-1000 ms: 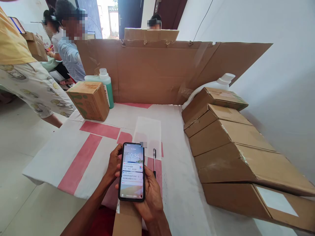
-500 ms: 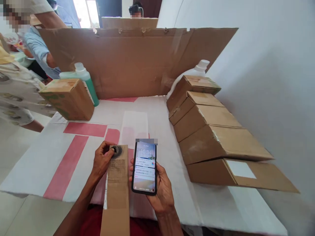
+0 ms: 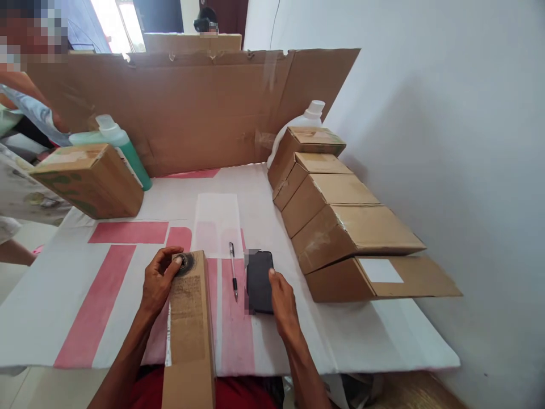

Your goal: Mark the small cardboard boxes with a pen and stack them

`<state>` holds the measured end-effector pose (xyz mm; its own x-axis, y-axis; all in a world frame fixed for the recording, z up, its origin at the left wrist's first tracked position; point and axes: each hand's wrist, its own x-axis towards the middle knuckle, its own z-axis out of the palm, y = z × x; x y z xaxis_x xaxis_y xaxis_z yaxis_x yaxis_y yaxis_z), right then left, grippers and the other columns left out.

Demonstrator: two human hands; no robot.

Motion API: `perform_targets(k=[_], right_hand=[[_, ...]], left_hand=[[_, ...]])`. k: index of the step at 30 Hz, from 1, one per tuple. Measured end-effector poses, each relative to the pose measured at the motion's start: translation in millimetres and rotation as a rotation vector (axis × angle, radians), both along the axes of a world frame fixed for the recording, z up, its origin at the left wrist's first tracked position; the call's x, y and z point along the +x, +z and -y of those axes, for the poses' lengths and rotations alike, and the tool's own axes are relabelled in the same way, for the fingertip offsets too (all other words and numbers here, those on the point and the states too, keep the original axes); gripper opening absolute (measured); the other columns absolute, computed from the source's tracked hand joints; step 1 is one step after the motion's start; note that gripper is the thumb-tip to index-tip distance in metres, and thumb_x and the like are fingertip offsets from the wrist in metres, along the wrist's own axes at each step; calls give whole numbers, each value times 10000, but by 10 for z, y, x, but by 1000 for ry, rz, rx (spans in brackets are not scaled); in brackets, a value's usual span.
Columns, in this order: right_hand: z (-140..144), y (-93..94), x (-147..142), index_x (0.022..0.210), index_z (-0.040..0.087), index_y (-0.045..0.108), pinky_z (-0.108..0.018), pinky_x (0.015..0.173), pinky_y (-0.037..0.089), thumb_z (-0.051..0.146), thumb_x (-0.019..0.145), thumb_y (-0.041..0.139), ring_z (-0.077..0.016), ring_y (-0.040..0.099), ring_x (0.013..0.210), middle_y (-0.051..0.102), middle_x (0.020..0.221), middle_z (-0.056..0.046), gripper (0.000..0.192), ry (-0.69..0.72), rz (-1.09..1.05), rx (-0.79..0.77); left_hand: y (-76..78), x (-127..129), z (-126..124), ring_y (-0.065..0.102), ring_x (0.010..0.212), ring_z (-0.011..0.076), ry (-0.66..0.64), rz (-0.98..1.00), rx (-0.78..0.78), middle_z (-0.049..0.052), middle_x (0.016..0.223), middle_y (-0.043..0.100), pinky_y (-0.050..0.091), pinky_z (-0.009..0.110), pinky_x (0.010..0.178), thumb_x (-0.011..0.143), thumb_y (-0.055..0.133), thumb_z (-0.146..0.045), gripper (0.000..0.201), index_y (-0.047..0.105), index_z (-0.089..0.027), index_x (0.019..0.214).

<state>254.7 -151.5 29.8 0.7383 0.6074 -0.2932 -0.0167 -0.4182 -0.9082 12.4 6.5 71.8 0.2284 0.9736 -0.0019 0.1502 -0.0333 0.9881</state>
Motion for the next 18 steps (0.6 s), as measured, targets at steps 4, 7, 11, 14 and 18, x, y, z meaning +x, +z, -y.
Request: perform_targets(k=[4, 7, 11, 14, 18], right_hand=[[91, -11, 38, 1145, 129, 703, -533, 1023, 444, 799, 844, 424, -392, 633, 1124, 730, 1157, -224, 786, 57, 206, -128], [120, -34, 99, 1247, -52, 646, -621, 1098, 383, 915, 790, 307, -486, 557, 1257, 637, 1271, -377, 1122, 99, 442, -182], [129, 162, -118, 1320, -60, 609, -638, 1156, 338, 906, 791, 415, -491, 505, 1336, 590, 1360, -367, 1118, 103, 465, -25], [169, 321, -582, 1460, 214, 551, -584, 1211, 314, 696, 908, 552, -384, 471, 1428, 521, 1546, -155, 733, 234, 85, 183], [178, 351, -1148, 1537, 399, 451, -524, 1267, 266, 625, 867, 692, -323, 268, 1568, 410, 1648, -7, 747, 436, -427, 337]], left_hand=[[-77, -83, 77, 585, 1331, 294, -19, 67, 48, 141, 1430, 629, 438, 460, 1142, 939, 597, -587, 574, 598, -202, 1364], [-181, -201, 150, 473, 1457, 290, -35, 90, 48, 123, 1588, 488, 352, 485, 1223, 1005, 487, -586, 616, 468, -252, 1521], [-302, -378, 306, 383, 1523, 294, -50, 111, 15, 101, 1666, 377, 288, 501, 1263, 1033, 426, -587, 648, 328, -309, 1610], [-355, -433, 573, 327, 1549, 317, -68, 141, -5, 86, 1700, 308, 268, 528, 1272, 1020, 420, -619, 696, 264, -329, 1634], [-336, -353, 1016, 233, 1586, 318, -191, 207, -103, 39, 1710, 288, 249, 531, 1292, 1009, 361, -663, 701, 274, -357, 1634]])
